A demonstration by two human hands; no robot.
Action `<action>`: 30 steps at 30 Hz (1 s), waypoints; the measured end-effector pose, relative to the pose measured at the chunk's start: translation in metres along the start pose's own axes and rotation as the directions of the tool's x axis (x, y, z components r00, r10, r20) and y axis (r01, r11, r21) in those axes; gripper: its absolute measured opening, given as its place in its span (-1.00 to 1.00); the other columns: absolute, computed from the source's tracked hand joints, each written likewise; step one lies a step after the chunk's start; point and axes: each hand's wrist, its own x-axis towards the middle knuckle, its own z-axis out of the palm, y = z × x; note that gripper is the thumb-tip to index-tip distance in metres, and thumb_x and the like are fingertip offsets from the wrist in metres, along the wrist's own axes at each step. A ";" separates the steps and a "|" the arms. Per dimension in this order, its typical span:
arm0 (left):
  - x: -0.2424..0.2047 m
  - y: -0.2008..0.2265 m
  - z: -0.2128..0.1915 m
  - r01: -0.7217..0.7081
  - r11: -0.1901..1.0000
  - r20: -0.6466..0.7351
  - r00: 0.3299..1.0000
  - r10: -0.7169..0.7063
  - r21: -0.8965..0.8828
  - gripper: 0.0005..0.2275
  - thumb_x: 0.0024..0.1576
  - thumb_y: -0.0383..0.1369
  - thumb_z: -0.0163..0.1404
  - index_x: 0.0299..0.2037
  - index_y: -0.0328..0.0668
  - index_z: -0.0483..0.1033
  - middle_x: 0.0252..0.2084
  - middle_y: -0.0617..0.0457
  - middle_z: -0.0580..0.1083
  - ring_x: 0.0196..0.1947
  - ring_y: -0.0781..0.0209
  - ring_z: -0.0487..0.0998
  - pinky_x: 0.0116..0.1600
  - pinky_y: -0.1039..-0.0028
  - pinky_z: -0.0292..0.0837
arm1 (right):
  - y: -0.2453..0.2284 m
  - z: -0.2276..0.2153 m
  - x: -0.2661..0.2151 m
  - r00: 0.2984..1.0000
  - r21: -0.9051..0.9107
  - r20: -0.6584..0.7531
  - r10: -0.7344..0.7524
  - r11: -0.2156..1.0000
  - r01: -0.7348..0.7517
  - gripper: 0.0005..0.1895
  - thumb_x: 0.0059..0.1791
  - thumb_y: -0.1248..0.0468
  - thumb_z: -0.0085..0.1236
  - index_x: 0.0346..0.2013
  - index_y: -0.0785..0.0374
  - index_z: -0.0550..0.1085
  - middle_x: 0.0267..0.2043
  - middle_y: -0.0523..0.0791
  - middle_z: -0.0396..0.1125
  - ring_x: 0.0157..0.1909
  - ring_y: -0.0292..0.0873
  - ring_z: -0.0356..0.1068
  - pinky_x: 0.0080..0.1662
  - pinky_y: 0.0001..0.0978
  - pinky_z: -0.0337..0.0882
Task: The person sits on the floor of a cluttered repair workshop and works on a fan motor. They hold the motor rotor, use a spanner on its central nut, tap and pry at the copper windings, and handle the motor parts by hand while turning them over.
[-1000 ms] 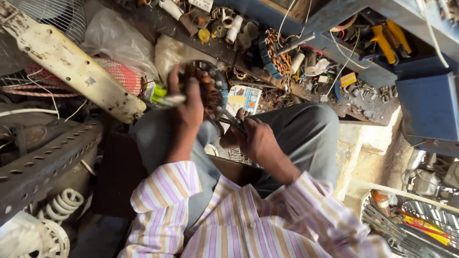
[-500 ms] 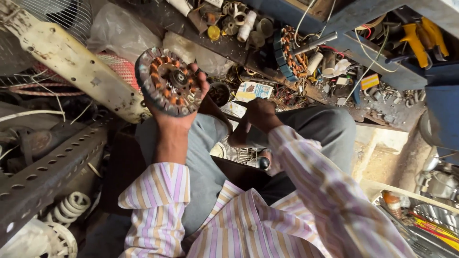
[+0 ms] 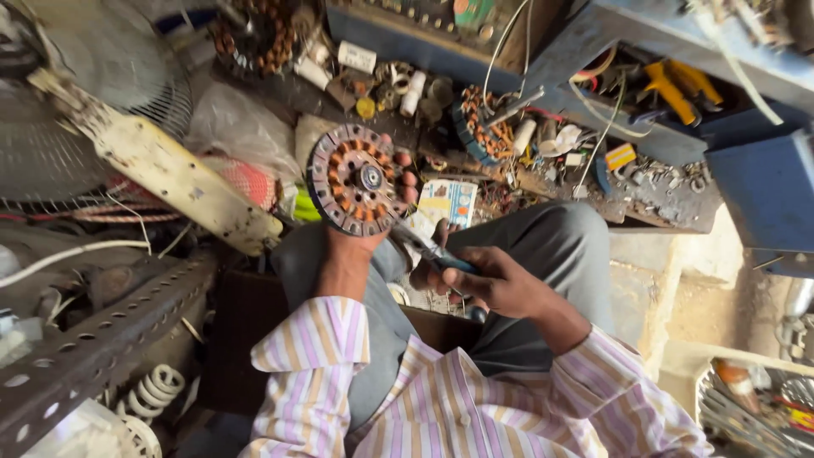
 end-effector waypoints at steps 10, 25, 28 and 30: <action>0.008 -0.018 0.003 0.049 0.987 0.181 0.983 -0.021 -0.154 -0.46 0.29 -0.01 -0.09 0.31 -0.28 0.34 0.08 -0.38 0.45 -0.10 -0.16 0.51 -0.12 0.21 0.52 | -0.023 -0.018 -0.011 0.998 -0.151 0.009 0.063 0.987 -0.061 -0.53 0.06 -0.06 0.01 -0.13 0.33 0.53 -0.33 -0.14 0.47 -0.35 -0.30 0.48 -0.29 -0.43 0.55; 0.006 -0.025 0.006 0.070 0.987 0.247 0.968 -0.033 -0.144 -0.47 0.32 -0.04 -0.08 0.36 -0.29 0.32 0.12 -0.36 0.43 -0.05 -0.12 0.48 -0.06 0.24 0.49 | -0.031 -0.013 0.004 1.000 -0.248 0.008 0.024 0.969 -0.021 -0.58 0.02 -0.02 0.08 -0.18 0.31 0.55 -0.38 -0.19 0.47 -0.32 -0.31 0.46 -0.33 -0.41 0.51; 0.008 -0.029 0.002 0.168 0.964 0.257 0.960 -0.113 -0.206 -0.40 0.31 0.04 -0.07 0.36 -0.32 0.29 0.09 -0.36 0.43 -0.07 -0.12 0.48 -0.07 0.22 0.50 | 0.002 0.011 0.019 0.986 -0.190 -0.143 -0.087 0.980 0.059 -0.61 0.04 0.00 0.14 -0.25 0.32 0.53 -0.43 -0.17 0.41 -0.37 -0.29 0.38 -0.36 -0.40 0.43; 0.005 -0.026 -0.006 0.187 0.957 0.272 0.954 -0.123 -0.223 -0.40 0.29 -0.02 -0.07 0.41 -0.30 0.26 0.15 -0.39 0.42 -0.05 -0.13 0.49 -0.09 0.25 0.50 | 0.039 0.016 0.033 0.991 0.421 -0.023 -0.128 0.898 0.126 -0.56 0.12 0.00 0.16 -0.40 0.33 0.45 -0.41 -0.06 0.37 -0.36 -0.21 0.33 -0.37 -0.38 0.36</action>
